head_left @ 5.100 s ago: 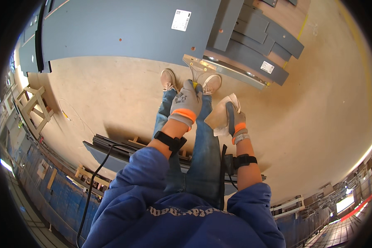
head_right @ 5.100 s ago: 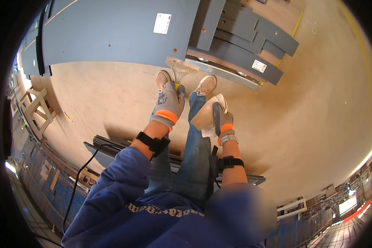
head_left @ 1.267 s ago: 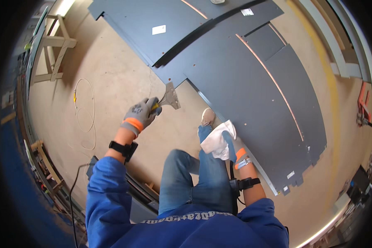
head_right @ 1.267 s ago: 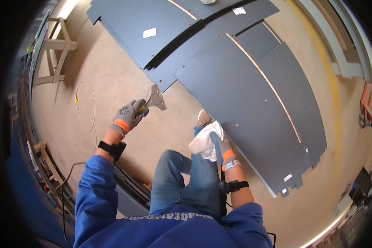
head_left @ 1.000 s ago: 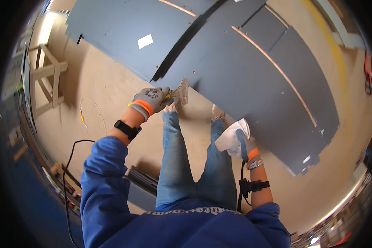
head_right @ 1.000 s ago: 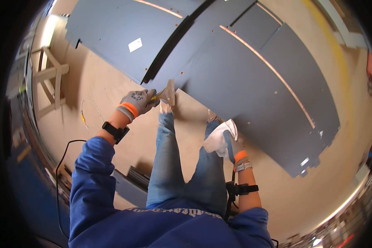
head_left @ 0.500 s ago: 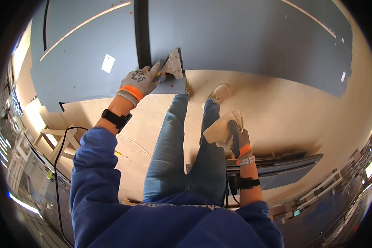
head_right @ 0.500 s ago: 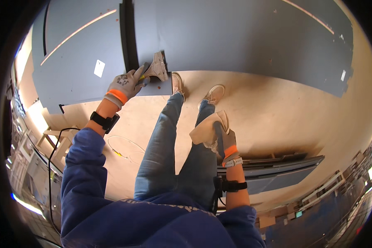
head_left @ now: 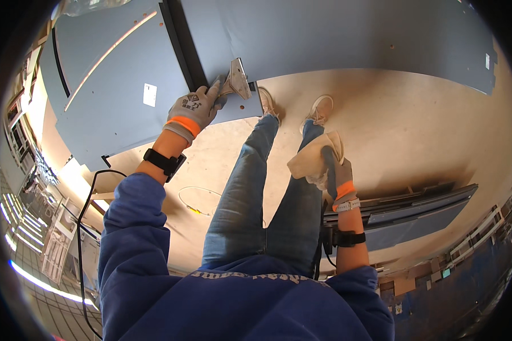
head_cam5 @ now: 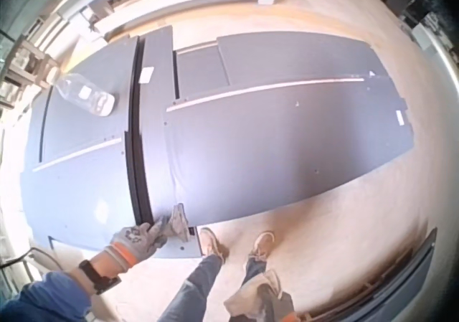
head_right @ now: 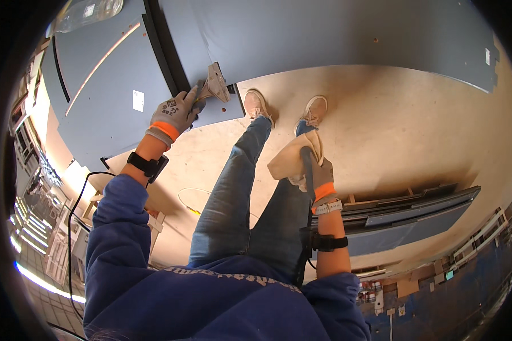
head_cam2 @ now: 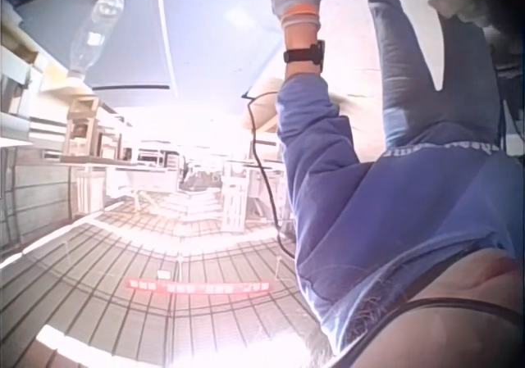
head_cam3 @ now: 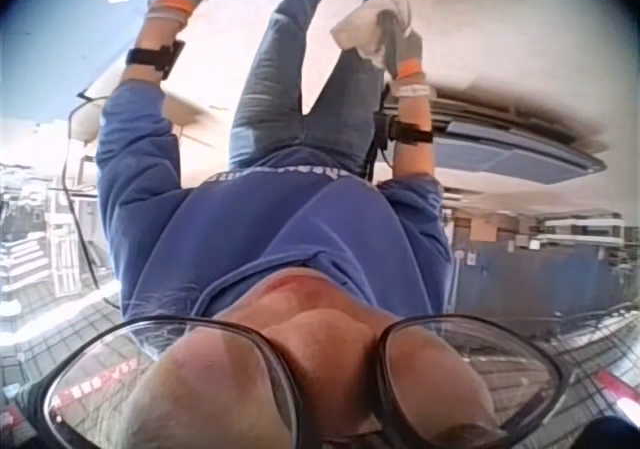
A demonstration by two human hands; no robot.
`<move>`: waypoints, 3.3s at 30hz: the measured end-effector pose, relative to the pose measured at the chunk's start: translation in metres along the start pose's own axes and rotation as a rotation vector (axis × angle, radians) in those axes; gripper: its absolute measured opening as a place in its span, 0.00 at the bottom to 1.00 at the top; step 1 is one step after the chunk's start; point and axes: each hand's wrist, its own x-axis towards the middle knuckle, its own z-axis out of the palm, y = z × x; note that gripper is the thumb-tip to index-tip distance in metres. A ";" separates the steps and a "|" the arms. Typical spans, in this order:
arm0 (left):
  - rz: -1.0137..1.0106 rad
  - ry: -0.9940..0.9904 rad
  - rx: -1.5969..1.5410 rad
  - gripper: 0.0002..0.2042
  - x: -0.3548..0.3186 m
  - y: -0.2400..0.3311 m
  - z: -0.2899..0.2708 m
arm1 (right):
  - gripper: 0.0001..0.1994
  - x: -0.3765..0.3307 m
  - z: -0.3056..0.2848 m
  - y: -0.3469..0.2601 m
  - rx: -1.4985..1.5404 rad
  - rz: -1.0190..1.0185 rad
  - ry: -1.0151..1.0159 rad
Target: Cleaning and scraping residue from large gray furniture panels at a workshop workbench.
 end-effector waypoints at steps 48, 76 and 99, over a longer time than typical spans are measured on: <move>0.119 0.091 0.141 0.24 0.023 0.030 -0.029 | 0.23 0.026 -0.025 0.039 0.042 -0.065 0.000; 0.139 0.179 0.182 0.26 0.071 0.106 -0.075 | 0.29 0.024 -0.066 0.040 0.162 -0.018 0.122; 0.127 0.139 0.285 0.27 0.083 0.111 -0.086 | 0.27 0.023 -0.061 0.054 0.325 -0.062 0.134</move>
